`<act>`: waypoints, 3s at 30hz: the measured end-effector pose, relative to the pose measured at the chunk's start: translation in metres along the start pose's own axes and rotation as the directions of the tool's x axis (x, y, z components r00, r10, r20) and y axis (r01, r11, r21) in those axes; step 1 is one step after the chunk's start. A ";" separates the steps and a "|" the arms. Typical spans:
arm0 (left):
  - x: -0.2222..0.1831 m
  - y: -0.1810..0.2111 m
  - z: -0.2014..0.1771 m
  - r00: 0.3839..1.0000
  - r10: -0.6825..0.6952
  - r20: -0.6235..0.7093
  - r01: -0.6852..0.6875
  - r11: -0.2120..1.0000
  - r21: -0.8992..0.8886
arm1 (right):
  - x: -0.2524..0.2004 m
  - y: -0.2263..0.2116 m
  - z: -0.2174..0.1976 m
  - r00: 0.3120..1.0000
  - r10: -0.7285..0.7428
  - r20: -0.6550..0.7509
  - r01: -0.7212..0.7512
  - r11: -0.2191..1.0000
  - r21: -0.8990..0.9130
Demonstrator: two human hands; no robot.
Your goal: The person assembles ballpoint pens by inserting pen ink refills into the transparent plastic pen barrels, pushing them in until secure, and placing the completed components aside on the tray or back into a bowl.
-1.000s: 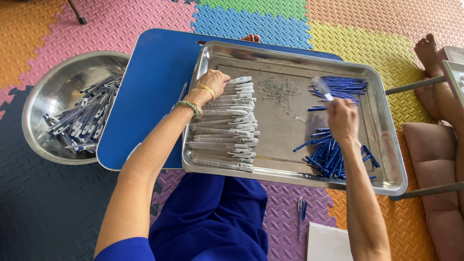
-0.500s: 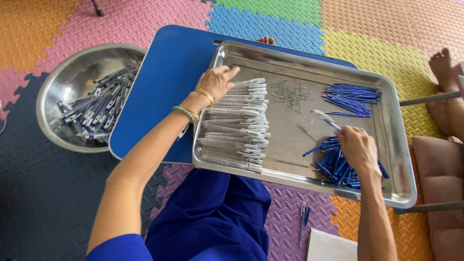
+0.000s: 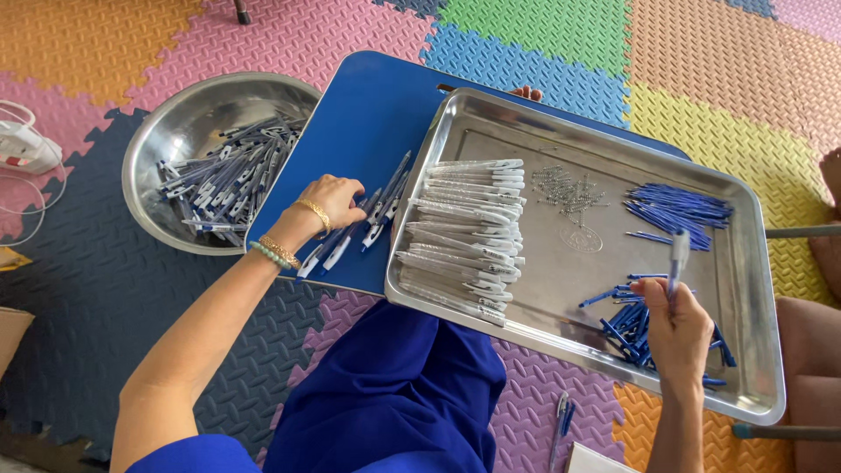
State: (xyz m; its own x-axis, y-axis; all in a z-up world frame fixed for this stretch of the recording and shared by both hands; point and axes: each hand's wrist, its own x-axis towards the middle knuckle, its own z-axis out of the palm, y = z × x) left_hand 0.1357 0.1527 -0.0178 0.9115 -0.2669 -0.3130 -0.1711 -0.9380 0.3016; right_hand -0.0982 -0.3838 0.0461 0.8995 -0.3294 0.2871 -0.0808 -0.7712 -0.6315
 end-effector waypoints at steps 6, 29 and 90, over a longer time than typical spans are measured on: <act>-0.031 -0.006 -0.004 0.998 -0.026 0.051 0.028 0.999 -0.039 | -0.021 -0.027 0.025 0.998 -0.063 -0.017 0.065 0.916 0.396; -0.198 0.131 0.058 0.759 0.125 -0.639 -0.650 0.206 -0.732 | -0.074 -0.155 0.147 0.972 0.067 0.227 -0.231 0.057 0.971; -0.086 0.234 0.078 0.825 0.566 -0.008 -0.005 -0.006 -1.000 | -0.008 -0.066 0.106 0.985 0.077 0.155 -0.173 0.481 0.860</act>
State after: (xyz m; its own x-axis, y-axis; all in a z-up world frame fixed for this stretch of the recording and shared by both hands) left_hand -0.0122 -0.0609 0.0096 0.6578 -0.7489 -0.0802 0.3703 0.2289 0.9003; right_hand -0.0543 -0.2726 0.0087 0.9461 -0.2997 0.1227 0.1751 0.1546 -0.9723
